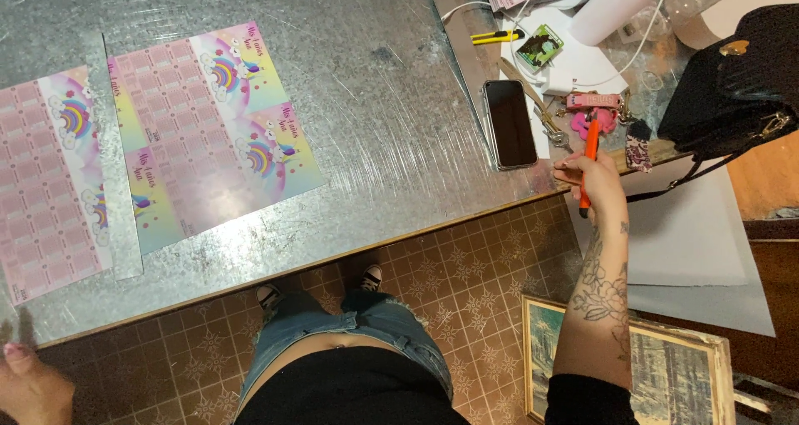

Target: The person is using a ruler and a utility knife to manually cut and trim printed sheets on a metal workbench in a print shop.

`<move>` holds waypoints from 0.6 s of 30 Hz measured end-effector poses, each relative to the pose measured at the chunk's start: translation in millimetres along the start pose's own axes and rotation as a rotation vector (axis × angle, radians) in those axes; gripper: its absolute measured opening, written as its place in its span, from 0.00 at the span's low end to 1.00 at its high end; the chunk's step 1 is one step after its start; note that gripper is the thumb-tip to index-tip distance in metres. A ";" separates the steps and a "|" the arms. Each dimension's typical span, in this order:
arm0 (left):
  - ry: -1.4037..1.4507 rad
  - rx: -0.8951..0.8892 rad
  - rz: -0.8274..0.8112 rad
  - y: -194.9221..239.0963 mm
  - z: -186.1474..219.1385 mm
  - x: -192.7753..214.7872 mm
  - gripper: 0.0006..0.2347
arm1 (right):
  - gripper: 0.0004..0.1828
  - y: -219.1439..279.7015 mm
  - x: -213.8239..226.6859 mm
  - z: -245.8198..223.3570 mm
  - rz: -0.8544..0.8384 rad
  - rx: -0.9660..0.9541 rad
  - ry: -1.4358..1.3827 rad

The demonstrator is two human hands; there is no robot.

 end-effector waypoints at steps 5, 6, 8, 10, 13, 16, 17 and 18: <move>0.390 -0.200 0.037 -91.1 232.9 59.0 0.18 | 0.01 2.4 -4.4 -4.2 0.042 0.036 0.129; 0.395 -0.242 0.020 -102.3 282.3 83.3 0.24 | 0.01 -1.5 -4.6 -1.6 0.037 0.075 0.123; 0.422 -0.289 0.003 -102.7 296.7 74.2 0.27 | 0.03 -13.5 -1.3 19.1 0.096 0.207 0.081; 0.449 -0.335 -0.015 -97.9 306.6 61.1 0.30 | 0.04 2.3 6.6 22.2 0.158 0.338 0.040; 0.354 -0.444 -0.088 -82.9 327.6 42.1 0.05 | 0.04 61.0 22.0 8.0 0.288 0.431 0.316; 0.634 -0.427 -0.095 -74.7 380.5 44.9 0.20 | 0.26 112.6 30.9 9.3 0.237 0.311 0.487; 0.655 -0.454 -0.143 -73.0 401.2 45.9 0.18 | 0.24 134.5 28.8 6.9 0.149 0.364 0.526; 0.675 -0.480 -0.190 -71.3 421.7 47.0 0.17 | 0.25 156.6 26.4 4.5 0.060 0.416 0.564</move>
Point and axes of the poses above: each hand's wrist, its own y-axis away from the middle knuckle, its own x-axis out of the back of the hand, z = x × y, the point moved 3 cm from there along -y, towards the middle knuckle, and after that the axes turned 15 degrees about z, right-handed, at the moved point
